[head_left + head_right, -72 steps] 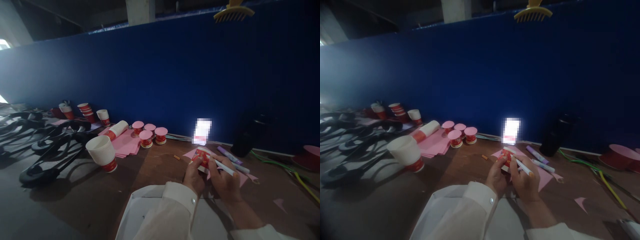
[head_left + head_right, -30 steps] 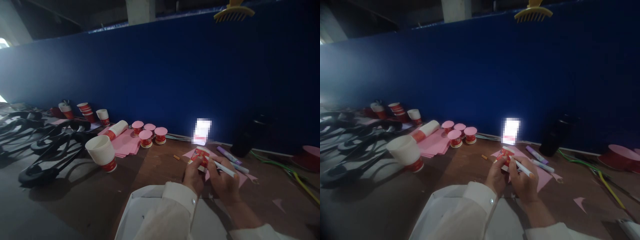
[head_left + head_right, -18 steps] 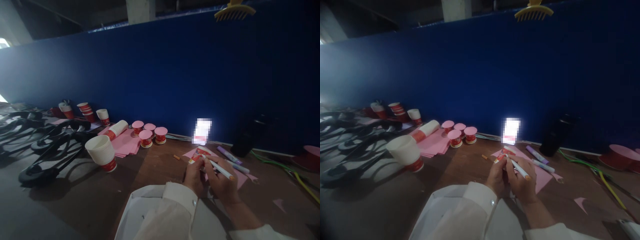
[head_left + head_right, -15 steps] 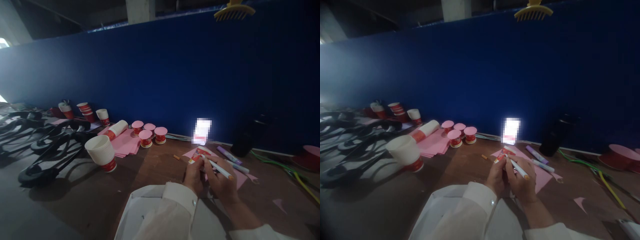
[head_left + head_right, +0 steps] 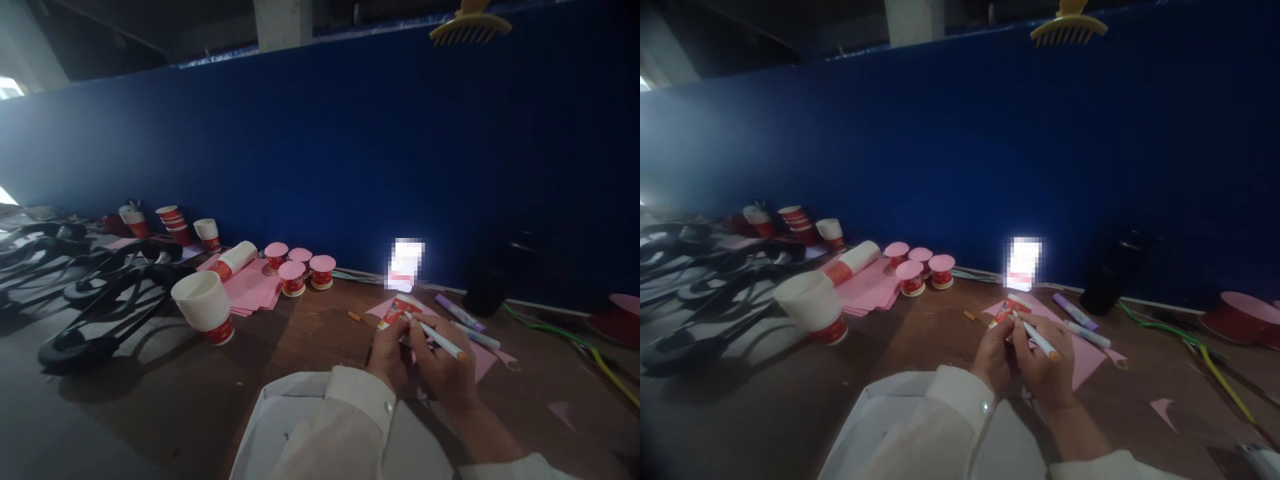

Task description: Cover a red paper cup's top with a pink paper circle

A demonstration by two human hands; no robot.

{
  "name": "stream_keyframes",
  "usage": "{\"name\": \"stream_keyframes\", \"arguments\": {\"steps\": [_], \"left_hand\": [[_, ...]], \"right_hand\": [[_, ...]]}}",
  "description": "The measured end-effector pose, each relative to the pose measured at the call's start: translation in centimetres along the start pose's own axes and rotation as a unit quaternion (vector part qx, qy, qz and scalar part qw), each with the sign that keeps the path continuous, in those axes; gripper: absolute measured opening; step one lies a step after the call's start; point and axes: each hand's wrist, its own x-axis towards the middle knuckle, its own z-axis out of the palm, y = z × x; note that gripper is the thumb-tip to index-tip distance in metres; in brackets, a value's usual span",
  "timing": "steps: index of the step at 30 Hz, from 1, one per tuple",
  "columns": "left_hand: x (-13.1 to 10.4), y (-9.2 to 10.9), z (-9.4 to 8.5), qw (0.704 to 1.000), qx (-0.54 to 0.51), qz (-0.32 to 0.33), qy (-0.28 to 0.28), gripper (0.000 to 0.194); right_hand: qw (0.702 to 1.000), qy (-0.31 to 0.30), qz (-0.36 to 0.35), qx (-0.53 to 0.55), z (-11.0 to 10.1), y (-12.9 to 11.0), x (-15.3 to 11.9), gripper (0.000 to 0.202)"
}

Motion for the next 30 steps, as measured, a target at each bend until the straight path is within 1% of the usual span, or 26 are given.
{"name": "stream_keyframes", "arguments": {"steps": [8, 11, 14, 21, 26, 30], "left_hand": [[0.53, -0.09, -0.4, 0.999, 0.003, -0.029, 0.018, 0.031], [0.45, -0.02, -0.55, 0.998, 0.01, -0.061, 0.022, 0.031], [0.29, 0.12, -0.53, 0.996, 0.011, -0.085, 0.025, 0.031], [0.09, 0.35, -0.18, 0.996, -0.005, -0.084, 0.029, 0.029], [0.01, 0.39, -0.18, 0.997, 0.008, -0.067, 0.036, 0.031], [0.06, 0.37, -0.34, 0.997, 0.009, -0.072, 0.029, 0.032]], "right_hand": [[1.0, 0.003, 0.007, 0.0, 0.04, 0.09, -0.06, 0.027], [1.0, 0.006, 0.015, 0.005, 0.07, 0.01, -0.05, 0.026], [1.0, 0.006, 0.009, 0.006, 0.02, -0.13, 0.03, 0.025], [1.0, 0.008, 0.014, -0.005, -0.03, -0.3, 0.11, 0.026], [1.0, 0.01, 0.021, 0.002, 0.01, -0.26, 0.07, 0.028], [0.999, 0.002, 0.046, 0.016, 0.01, -0.26, 0.08, 0.028]]}}
